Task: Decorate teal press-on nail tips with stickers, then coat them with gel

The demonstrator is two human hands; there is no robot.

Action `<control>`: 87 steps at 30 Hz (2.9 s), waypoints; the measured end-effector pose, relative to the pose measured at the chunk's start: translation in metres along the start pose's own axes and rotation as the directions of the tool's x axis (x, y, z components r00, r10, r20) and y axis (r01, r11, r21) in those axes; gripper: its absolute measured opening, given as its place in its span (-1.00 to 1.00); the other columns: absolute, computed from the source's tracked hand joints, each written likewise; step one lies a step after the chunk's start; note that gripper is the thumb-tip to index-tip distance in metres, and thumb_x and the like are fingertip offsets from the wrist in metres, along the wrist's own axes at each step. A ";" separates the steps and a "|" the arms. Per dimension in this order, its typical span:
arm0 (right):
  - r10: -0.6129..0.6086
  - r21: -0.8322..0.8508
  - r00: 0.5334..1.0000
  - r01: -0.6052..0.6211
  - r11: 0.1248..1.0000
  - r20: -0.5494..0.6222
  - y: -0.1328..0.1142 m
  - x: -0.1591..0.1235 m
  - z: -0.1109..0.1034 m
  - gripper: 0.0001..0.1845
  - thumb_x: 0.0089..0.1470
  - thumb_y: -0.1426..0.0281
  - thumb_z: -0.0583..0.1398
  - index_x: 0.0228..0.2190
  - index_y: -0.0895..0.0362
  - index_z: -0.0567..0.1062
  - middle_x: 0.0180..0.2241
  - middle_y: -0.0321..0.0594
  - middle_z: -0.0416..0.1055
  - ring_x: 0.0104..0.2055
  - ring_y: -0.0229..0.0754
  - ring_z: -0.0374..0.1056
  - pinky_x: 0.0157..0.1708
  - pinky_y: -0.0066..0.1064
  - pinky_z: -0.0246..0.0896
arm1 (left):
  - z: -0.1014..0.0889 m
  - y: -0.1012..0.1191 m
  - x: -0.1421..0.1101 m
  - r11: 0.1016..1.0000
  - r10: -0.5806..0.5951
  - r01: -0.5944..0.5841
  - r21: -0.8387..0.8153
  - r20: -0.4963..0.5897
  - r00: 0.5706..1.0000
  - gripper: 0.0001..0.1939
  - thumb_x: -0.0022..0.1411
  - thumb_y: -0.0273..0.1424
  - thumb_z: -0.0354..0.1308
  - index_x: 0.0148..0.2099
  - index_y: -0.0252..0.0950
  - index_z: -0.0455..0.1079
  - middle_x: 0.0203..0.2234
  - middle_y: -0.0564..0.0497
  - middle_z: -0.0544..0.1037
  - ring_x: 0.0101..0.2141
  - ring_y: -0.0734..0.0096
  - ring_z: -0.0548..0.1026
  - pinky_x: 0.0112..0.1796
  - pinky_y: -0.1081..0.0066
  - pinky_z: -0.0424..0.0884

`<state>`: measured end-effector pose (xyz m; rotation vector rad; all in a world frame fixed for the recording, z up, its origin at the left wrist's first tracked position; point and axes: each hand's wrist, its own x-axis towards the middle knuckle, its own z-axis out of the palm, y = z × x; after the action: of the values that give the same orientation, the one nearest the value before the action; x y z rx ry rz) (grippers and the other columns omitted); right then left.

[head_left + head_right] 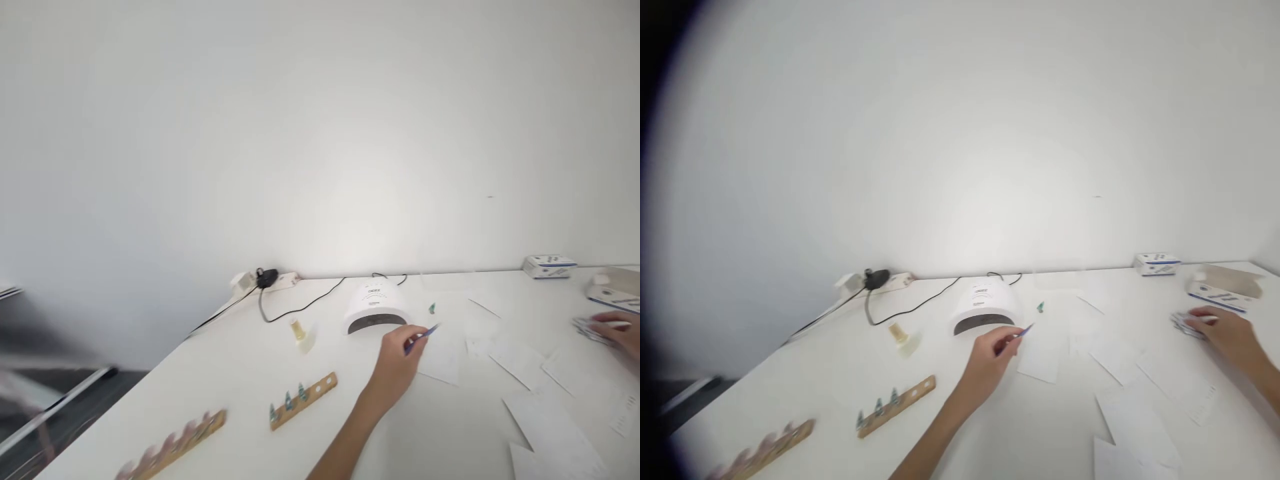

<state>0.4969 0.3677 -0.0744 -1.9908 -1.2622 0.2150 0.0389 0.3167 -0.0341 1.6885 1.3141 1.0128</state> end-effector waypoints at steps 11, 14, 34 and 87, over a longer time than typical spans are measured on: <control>0.029 -0.035 0.999 -0.029 0.999 0.016 0.012 0.006 0.001 -0.81 -0.09 0.25 0.21 -0.53 0.11 0.55 -0.44 -0.16 0.57 -0.39 -0.02 0.46 -0.26 -0.21 0.26 | 0.003 -0.013 0.009 0.991 -0.119 0.123 0.048 -0.071 0.990 -0.53 0.07 -0.05 0.09 -0.21 -0.33 0.55 -0.52 -0.02 0.50 -0.46 0.34 0.44 -0.43 0.40 0.34; 0.024 -0.076 0.998 -0.020 0.997 0.052 0.019 0.012 0.002 -0.85 -0.02 0.33 0.22 -0.44 0.15 0.55 -0.34 -0.17 0.56 -0.33 -0.11 0.46 -0.21 -0.26 0.28 | 0.004 -0.021 0.012 0.986 -0.138 0.146 0.081 -0.096 0.986 -0.52 0.04 -0.03 0.11 -0.20 -0.30 0.56 -0.50 -0.01 0.52 -0.43 0.31 0.49 -0.38 0.39 0.37; 0.133 -0.172 0.981 -0.108 0.979 0.144 0.009 0.008 -0.008 -0.86 -0.22 0.28 0.29 -0.65 0.08 0.53 -0.43 -0.10 0.58 -0.24 0.09 0.47 -0.28 -0.22 0.26 | 0.011 -0.021 0.004 0.991 -0.049 0.057 0.118 -0.067 0.997 -0.61 0.11 -0.11 0.08 -0.21 -0.27 0.56 -0.51 0.01 0.51 -0.51 0.43 0.36 -0.42 0.41 0.32; -0.052 0.417 0.685 -0.379 0.826 0.726 -0.144 -0.158 0.071 -0.63 -0.15 0.13 0.41 -0.32 0.09 0.63 -0.47 -0.20 0.52 -0.33 -0.11 0.41 -0.26 -0.29 0.28 | 0.057 -0.028 -0.033 0.895 0.351 -0.306 0.325 -0.090 0.932 -0.89 0.26 -0.49 0.13 -0.35 -0.30 0.43 -0.48 0.08 0.46 -0.52 0.58 0.33 -0.53 0.54 0.21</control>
<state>0.2808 0.3044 -0.0662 -1.5259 -1.2460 1.4175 0.0750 0.2848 -0.0872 2.1645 1.3610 1.1921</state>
